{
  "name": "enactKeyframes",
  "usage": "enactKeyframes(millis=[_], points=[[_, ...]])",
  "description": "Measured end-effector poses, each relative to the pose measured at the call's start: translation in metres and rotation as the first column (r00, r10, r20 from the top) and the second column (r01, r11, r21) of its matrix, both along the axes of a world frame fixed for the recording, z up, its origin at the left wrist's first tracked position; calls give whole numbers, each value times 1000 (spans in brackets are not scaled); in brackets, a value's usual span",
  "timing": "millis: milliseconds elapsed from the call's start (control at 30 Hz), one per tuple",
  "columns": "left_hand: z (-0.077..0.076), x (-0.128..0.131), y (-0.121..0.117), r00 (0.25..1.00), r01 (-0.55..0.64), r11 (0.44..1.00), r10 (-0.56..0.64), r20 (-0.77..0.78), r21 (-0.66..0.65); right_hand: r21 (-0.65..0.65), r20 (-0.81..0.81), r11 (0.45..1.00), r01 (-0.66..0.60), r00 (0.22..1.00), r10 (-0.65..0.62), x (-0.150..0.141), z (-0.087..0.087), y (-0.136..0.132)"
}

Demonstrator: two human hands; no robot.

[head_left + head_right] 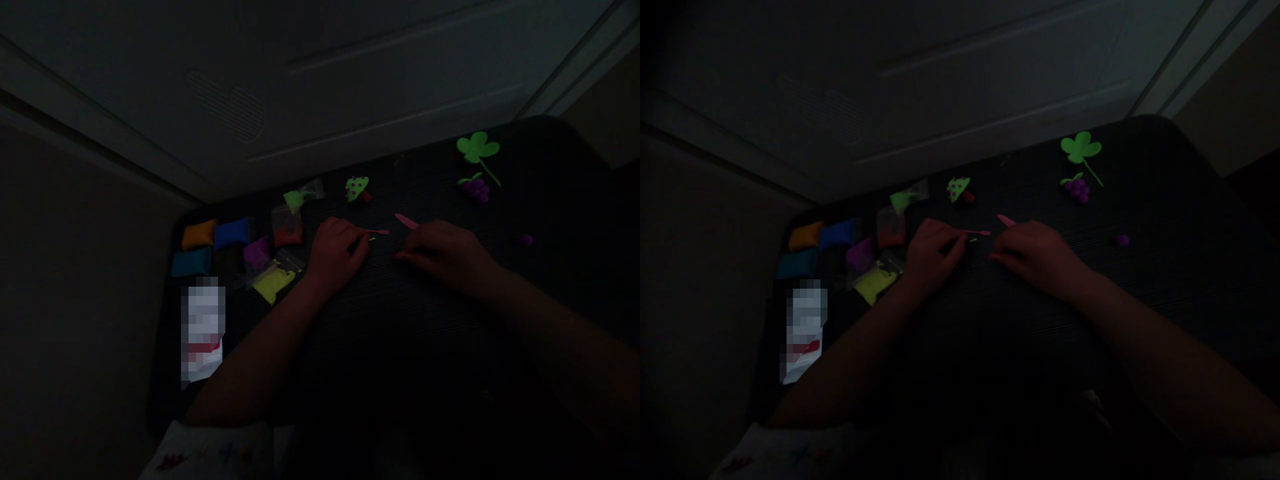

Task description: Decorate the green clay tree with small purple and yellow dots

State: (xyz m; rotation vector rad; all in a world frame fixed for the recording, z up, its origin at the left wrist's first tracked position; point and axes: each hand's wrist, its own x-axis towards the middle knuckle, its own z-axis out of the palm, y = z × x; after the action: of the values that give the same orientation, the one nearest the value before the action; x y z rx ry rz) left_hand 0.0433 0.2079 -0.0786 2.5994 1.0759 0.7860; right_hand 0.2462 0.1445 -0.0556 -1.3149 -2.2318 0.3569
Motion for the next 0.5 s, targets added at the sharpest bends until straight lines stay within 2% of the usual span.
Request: enactKeyframes(millis=[500], points=[[1, 1, -1, 1000, -18, 1000, 18, 11, -2, -37, 7, 999, -2, 1000, 2, 1, 0, 0]])
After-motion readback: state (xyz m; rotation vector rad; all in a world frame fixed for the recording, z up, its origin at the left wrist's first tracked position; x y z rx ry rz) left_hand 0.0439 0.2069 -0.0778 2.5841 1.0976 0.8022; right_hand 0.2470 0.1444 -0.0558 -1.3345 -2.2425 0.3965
